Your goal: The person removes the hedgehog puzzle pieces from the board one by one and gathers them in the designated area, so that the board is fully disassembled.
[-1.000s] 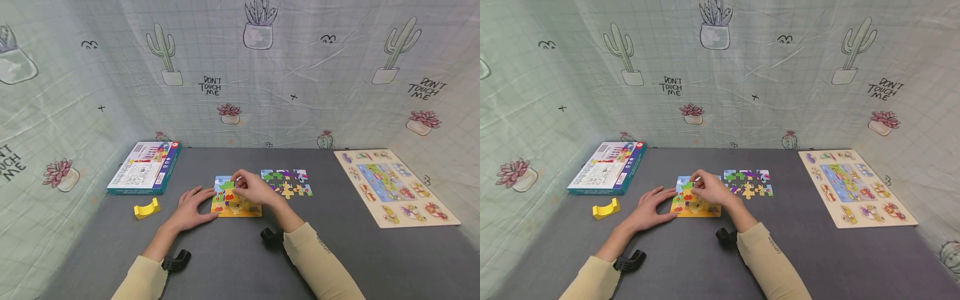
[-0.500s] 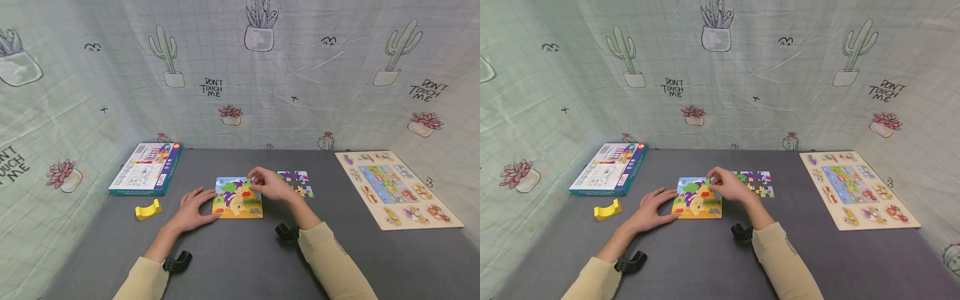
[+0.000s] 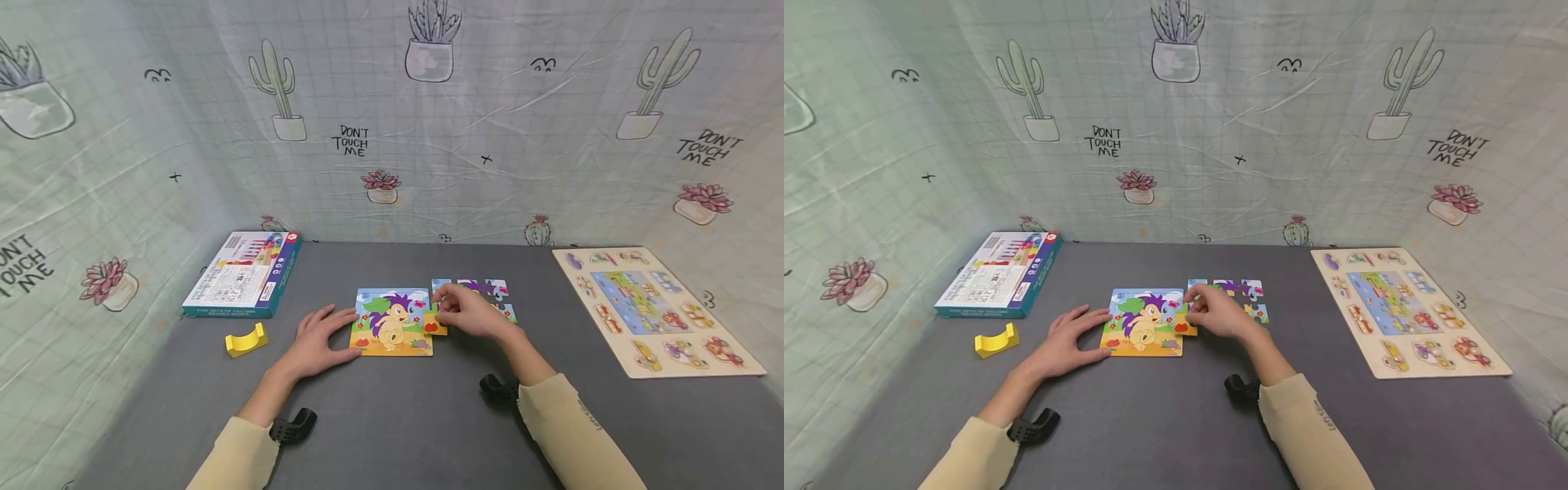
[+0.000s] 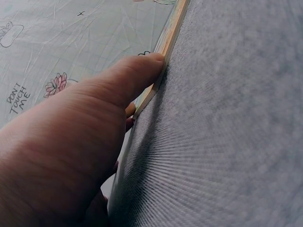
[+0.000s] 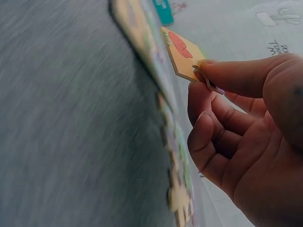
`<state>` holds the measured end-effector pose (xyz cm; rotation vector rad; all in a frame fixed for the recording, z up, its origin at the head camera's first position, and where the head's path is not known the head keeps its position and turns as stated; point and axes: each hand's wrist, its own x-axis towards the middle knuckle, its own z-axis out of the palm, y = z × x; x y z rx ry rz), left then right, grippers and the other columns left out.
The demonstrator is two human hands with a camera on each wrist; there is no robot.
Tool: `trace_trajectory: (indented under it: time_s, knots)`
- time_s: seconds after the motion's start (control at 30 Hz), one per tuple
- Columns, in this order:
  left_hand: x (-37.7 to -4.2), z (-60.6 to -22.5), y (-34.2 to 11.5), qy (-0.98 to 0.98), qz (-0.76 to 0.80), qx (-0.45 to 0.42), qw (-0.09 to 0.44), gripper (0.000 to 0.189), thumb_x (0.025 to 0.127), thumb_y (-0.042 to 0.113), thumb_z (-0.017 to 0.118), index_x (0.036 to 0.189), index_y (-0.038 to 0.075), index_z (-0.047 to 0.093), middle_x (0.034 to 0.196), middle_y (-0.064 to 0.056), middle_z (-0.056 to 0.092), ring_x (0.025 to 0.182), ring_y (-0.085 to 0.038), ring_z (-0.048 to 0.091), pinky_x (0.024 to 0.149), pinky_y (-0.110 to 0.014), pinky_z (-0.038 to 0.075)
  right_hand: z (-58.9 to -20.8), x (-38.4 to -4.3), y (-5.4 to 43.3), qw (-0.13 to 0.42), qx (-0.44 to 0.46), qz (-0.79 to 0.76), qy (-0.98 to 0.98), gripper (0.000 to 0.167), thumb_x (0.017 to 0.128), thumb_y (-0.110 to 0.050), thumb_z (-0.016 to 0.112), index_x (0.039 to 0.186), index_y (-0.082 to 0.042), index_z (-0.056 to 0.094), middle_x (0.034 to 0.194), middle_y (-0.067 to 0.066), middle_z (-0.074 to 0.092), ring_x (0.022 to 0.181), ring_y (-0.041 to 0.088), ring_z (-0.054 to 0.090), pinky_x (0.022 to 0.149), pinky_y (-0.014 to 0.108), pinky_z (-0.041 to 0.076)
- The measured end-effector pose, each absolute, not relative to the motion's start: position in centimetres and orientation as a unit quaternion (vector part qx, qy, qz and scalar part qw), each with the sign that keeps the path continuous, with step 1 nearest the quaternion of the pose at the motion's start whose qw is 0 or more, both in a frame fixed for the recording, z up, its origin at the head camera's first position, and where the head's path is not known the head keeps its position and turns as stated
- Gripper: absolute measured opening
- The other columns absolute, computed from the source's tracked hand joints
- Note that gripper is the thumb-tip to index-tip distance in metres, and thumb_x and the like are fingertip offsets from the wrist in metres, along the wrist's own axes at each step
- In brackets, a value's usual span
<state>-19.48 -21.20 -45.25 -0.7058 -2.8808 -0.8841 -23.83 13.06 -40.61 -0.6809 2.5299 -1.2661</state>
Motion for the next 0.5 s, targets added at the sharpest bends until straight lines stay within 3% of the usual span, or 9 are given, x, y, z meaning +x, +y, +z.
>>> trace_trajectory:
  time_s: [0.5]
  knots:
    - [-19.5, -45.2, -21.2, -0.932, -0.291, -0.214, 0.005, 0.070, 0.086, 0.045, 0.078, 0.145, 0.016, 0.057, 0.152, -0.006, 0.049, 0.148, -0.039, 0.023, 0.114, -0.064, 0.007, -41.7, -22.9, 15.7, 0.138, -0.227, -0.408, 0.873, 0.020, 0.095, -0.008, 0.069, 0.112, -0.002, 0.061, 0.089, 0.002, 0.065, 0.077, 0.019, 0.059, 0.071, 0.036, 0.049]
